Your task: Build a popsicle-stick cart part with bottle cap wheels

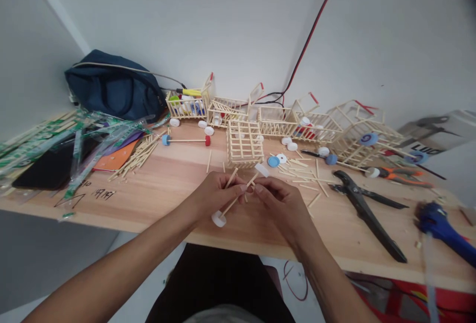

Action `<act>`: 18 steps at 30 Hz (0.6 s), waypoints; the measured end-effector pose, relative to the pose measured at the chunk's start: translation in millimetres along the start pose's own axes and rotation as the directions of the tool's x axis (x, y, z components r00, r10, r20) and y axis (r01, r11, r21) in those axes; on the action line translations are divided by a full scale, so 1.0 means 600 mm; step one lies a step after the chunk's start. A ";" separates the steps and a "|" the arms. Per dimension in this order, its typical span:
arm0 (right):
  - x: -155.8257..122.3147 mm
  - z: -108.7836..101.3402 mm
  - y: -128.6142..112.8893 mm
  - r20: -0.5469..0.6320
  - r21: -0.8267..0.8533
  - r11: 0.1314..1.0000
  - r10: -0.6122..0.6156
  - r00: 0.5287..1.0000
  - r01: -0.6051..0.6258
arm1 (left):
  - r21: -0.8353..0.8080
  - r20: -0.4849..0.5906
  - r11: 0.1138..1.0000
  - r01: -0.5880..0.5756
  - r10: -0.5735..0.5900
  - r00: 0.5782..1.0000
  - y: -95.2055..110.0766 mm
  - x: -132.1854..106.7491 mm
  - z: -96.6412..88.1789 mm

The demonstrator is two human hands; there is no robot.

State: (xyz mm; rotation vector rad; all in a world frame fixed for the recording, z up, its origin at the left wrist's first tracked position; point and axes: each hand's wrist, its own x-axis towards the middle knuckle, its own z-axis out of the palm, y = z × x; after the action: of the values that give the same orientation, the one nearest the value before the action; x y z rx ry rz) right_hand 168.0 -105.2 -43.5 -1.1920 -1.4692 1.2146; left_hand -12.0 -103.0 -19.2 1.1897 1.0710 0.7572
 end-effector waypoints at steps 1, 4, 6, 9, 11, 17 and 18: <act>0.000 -0.001 0.001 -0.003 -0.008 1.000 -0.011 1.000 0.011 | 0.005 -0.006 1.000 -0.003 0.003 1.000 -0.001 0.002 0.001; -0.001 -0.003 0.001 -0.007 -0.048 0.998 -0.040 0.999 0.040 | 0.011 -0.010 1.000 -0.011 0.011 1.000 -0.004 0.008 0.004; -0.001 -0.004 0.001 -0.007 -0.067 0.997 -0.045 0.999 0.045 | 0.013 -0.003 1.000 -0.012 0.012 1.000 -0.006 0.011 0.005; -0.001 -0.006 0.005 -0.009 -0.063 0.997 -0.037 0.999 0.036 | 0.025 0.015 1.000 -0.001 0.001 1.000 -0.007 0.014 0.006; -0.001 -0.008 0.009 -0.016 -0.062 0.997 -0.037 0.999 0.036 | 0.046 0.023 0.999 -0.009 0.008 1.000 -0.007 0.017 0.007; -0.004 -0.011 0.011 -0.018 -0.064 0.998 -0.023 1.000 0.022 | 0.065 0.056 0.995 -0.071 0.068 0.996 -0.010 0.021 0.005; -0.005 -0.011 0.010 -0.017 -0.054 0.998 -0.012 1.000 0.011 | 0.059 0.063 0.995 -0.074 0.071 0.995 -0.010 0.021 0.005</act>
State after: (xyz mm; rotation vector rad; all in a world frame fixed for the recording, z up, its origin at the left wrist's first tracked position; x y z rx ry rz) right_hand 175.5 -106.5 -48.6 -1.2252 -1.5033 1.1605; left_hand -5.4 -94.1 -28.1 1.3019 1.0110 0.7437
